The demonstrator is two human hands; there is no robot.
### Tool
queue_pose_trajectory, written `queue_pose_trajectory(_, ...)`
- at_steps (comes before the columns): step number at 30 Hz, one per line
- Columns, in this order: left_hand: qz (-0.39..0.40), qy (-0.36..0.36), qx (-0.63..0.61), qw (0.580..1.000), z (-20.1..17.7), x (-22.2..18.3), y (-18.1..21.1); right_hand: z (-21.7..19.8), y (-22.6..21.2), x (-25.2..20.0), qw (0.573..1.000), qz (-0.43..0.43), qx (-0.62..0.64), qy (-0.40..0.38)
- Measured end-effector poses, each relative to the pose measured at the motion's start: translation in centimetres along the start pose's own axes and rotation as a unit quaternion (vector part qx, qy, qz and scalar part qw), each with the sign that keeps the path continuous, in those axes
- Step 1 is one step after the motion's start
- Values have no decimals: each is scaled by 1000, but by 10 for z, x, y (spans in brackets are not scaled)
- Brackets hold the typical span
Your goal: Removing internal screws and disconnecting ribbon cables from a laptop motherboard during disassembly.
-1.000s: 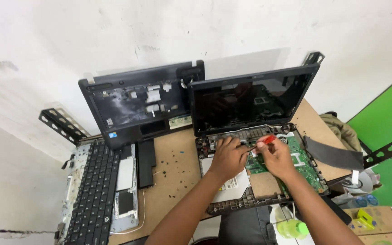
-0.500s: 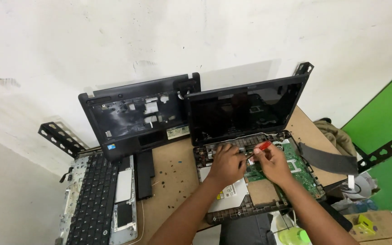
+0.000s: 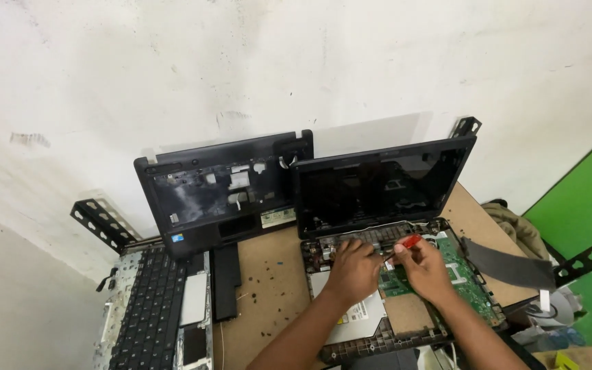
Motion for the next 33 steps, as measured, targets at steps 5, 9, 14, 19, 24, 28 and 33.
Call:
queue_pose_trajectory(5,-7,3,-14,1000,-9,1,5,1,-8,-4,1000,-11,5,1)
queue_pose_trajectory(9,-16,-9,-4,1000,-5,1,6,0,-9,-3,1000,-22,7,-1)
queue_pose_trajectory(14,1,-20,19,1000,-9,5,12,0,-11,-3,1000,-21,20,1)
queue_pose_trajectory(19,-12,-26,6,1000,-9,5,11,0,-6,-3,999,-25,47,10)
queue_pose_trajectory(24,-21,-12,-17,1000,-11,2,7,3,-14,-4,999,-39,10,4)
queue_pose_trajectory(28,-74,-71,-25,994,0,-1,-2,2,-4,-1,997,-58,-10,-55)
queue_pose_trajectory(33,-50,-35,-24,998,-3,-5,-1,0,-9,-2,995,-85,-41,-44)
Point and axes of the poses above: each hand's wrist, its own x-axis towards the middle knuckle, its own z-axis out of the palm, y = z × x, the point moved 9 cm from there along x, towards the middle knuckle, and after that the axes turned 8 degrees about -x, right-handed, at the moved point
